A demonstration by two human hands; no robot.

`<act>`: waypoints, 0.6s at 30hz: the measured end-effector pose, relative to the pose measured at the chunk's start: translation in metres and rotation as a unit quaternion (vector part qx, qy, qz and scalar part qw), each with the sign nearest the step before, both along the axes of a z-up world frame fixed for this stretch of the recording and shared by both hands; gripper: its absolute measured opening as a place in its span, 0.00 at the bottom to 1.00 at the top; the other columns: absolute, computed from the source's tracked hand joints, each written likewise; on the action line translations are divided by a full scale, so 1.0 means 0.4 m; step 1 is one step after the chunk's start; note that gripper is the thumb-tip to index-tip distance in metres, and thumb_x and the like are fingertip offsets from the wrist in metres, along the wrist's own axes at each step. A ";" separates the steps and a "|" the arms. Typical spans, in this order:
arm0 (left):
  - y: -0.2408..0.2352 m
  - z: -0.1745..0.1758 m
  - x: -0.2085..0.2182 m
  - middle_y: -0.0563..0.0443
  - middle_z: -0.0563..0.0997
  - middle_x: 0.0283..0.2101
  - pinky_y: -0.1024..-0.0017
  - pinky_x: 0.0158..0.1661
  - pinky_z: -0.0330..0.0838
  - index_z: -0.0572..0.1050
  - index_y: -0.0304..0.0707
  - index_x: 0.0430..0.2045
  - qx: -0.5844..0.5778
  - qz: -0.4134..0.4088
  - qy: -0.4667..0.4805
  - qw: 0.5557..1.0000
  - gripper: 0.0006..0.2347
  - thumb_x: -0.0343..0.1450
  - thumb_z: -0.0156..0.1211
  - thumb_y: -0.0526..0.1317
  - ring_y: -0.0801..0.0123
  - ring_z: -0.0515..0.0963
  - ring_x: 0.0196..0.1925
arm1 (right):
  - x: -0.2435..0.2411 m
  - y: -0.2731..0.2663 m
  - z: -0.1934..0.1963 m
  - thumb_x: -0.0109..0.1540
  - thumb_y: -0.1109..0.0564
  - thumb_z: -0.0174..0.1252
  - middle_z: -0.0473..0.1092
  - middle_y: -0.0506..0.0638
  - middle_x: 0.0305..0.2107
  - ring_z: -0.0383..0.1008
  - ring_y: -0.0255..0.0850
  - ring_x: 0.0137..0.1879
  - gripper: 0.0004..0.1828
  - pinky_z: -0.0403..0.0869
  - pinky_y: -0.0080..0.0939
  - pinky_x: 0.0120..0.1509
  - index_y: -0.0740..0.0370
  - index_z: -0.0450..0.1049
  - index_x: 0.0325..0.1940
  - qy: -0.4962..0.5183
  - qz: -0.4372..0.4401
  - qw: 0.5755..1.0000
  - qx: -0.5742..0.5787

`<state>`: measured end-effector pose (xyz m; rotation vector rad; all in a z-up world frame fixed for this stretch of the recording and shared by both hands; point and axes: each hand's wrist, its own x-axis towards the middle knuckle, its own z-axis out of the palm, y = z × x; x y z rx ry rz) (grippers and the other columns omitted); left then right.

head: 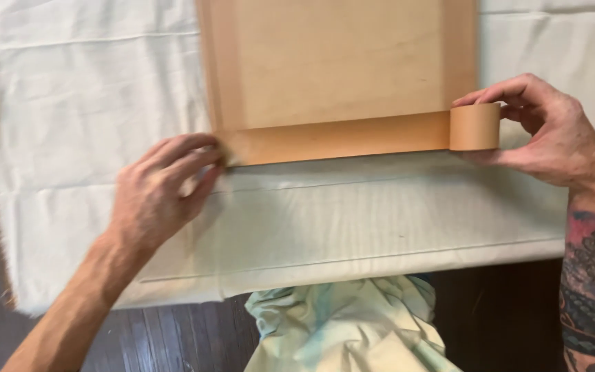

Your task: Applying a decorative or protective strip to the back of a picture frame using a brush and adhesive.

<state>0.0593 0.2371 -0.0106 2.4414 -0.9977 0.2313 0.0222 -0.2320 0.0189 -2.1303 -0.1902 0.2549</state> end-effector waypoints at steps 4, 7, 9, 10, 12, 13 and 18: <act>-0.005 0.000 -0.005 0.47 0.85 0.49 0.67 0.43 0.79 0.83 0.35 0.40 0.000 -0.015 0.005 1.000 0.03 0.76 0.65 0.32 0.61 0.85 0.46 | -0.027 -0.114 0.012 0.51 0.71 0.67 0.70 0.65 0.57 0.71 0.50 0.66 0.40 0.72 0.46 0.75 0.73 0.64 0.67 0.005 -0.011 1.000 -0.025; -0.010 0.002 -0.010 0.50 0.85 0.48 0.69 0.39 0.78 0.83 0.34 0.37 0.013 0.002 0.005 1.000 0.01 0.76 0.67 0.30 0.64 0.84 0.47 | -0.030 -0.168 0.010 0.53 0.72 0.67 0.71 0.63 0.58 0.71 0.52 0.67 0.35 0.73 0.46 0.73 0.73 0.70 0.65 -0.013 -0.006 0.996 -0.087; -0.014 0.011 -0.011 0.44 0.85 0.49 0.68 0.46 0.80 0.83 0.30 0.39 0.007 0.003 0.022 1.000 0.02 0.75 0.69 0.29 0.62 0.84 0.47 | -0.028 -0.178 0.012 0.51 0.71 0.69 0.71 0.64 0.60 0.72 0.52 0.66 0.37 0.73 0.45 0.72 0.71 0.70 0.66 -0.017 -0.006 0.995 -0.093; -0.011 0.003 -0.013 0.44 0.85 0.49 0.68 0.46 0.80 0.83 0.30 0.39 0.008 -0.001 0.022 1.000 0.02 0.75 0.69 0.29 0.62 0.84 0.47 | -0.028 -0.180 0.009 0.51 0.71 0.69 0.71 0.64 0.60 0.72 0.52 0.66 0.37 0.73 0.45 0.72 0.71 0.70 0.66 -0.017 -0.010 0.996 -0.092; -0.002 -0.011 -0.016 0.46 0.84 0.50 0.69 0.45 0.77 0.83 0.32 0.40 0.014 0.019 0.015 1.000 0.03 0.76 0.70 0.28 0.62 0.84 0.46 | -0.026 -0.181 0.001 0.54 0.67 0.70 0.72 0.59 0.60 0.73 0.49 0.65 0.35 0.73 0.45 0.71 0.68 0.71 0.65 -0.031 0.009 0.994 -0.105; -0.003 -0.011 -0.016 0.46 0.84 0.50 0.69 0.45 0.77 0.83 0.32 0.40 0.017 0.018 0.014 1.000 0.03 0.76 0.70 0.28 0.62 0.84 0.46 | -0.027 -0.184 -0.009 0.54 0.67 0.70 0.72 0.59 0.60 0.73 0.49 0.65 0.35 0.73 0.45 0.71 0.68 0.71 0.65 -0.031 0.007 0.994 -0.102; 0.001 -0.015 -0.015 0.44 0.84 0.51 0.68 0.45 0.78 0.83 0.33 0.40 0.024 0.017 0.011 1.000 0.03 0.76 0.71 0.28 0.61 0.84 0.47 | -0.029 -0.176 -0.026 0.55 0.68 0.70 0.72 0.62 0.57 0.73 0.50 0.65 0.32 0.76 0.46 0.70 0.73 0.71 0.63 -0.061 0.009 0.996 -0.058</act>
